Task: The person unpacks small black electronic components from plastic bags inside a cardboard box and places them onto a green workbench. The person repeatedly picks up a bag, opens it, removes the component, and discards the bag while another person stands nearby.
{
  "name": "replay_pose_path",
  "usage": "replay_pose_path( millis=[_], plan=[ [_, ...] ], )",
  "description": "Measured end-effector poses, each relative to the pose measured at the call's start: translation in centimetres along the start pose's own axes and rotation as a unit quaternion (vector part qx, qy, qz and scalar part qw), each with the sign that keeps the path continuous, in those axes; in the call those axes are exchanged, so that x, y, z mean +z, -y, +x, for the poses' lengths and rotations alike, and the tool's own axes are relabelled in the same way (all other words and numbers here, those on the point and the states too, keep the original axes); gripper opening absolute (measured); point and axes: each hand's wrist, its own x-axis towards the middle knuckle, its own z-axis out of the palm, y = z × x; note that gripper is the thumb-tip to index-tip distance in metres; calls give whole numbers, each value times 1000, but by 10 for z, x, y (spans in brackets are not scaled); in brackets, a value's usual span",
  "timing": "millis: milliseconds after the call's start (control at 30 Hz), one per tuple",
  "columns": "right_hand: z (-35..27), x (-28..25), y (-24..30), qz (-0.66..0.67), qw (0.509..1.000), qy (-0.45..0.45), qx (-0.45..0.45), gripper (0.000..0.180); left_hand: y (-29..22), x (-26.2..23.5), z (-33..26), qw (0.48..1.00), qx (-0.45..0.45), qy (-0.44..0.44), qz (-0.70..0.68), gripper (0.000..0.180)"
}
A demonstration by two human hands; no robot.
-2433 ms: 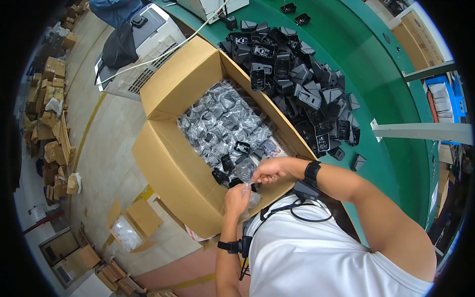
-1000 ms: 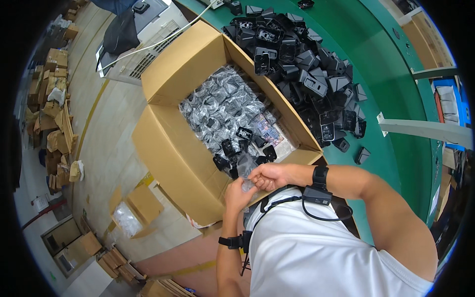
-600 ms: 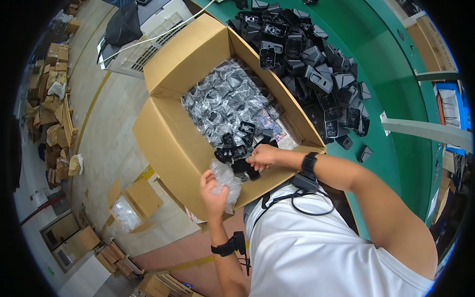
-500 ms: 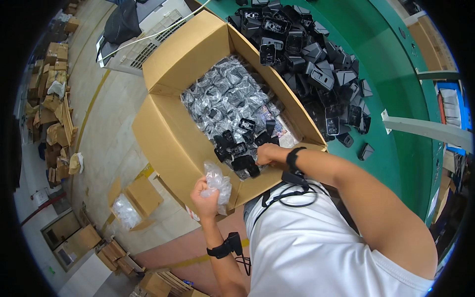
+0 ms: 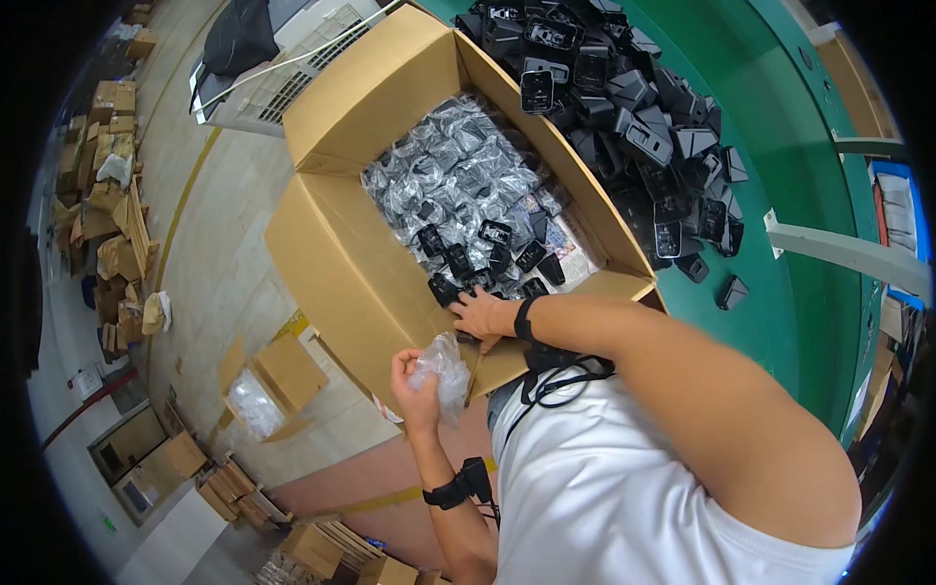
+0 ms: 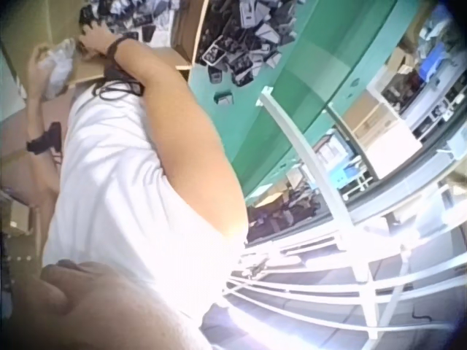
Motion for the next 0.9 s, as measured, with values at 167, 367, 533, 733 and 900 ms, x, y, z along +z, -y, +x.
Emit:
replay_pose_path(
  millis=[167,367,533,733,900],
  plan=[
    [-25,7,-37,-5,986,161,-30,40,13,-7,8,998,3,-28,-47,25],
    [-95,-40,-86,-184,904,339,186,38,25,-7,12,994,13,-72,-83,18],
    [-37,-35,-42,3,985,162,63,28,31,-5,14,990,10,-88,-109,16],
    [6,28,-29,21,989,140,39,20,30,-5,14,990,-8,-87,-110,17],
    [-6,28,-51,45,980,179,74,21,24,-2,13,990,-9,-97,-106,17]
  ],
)
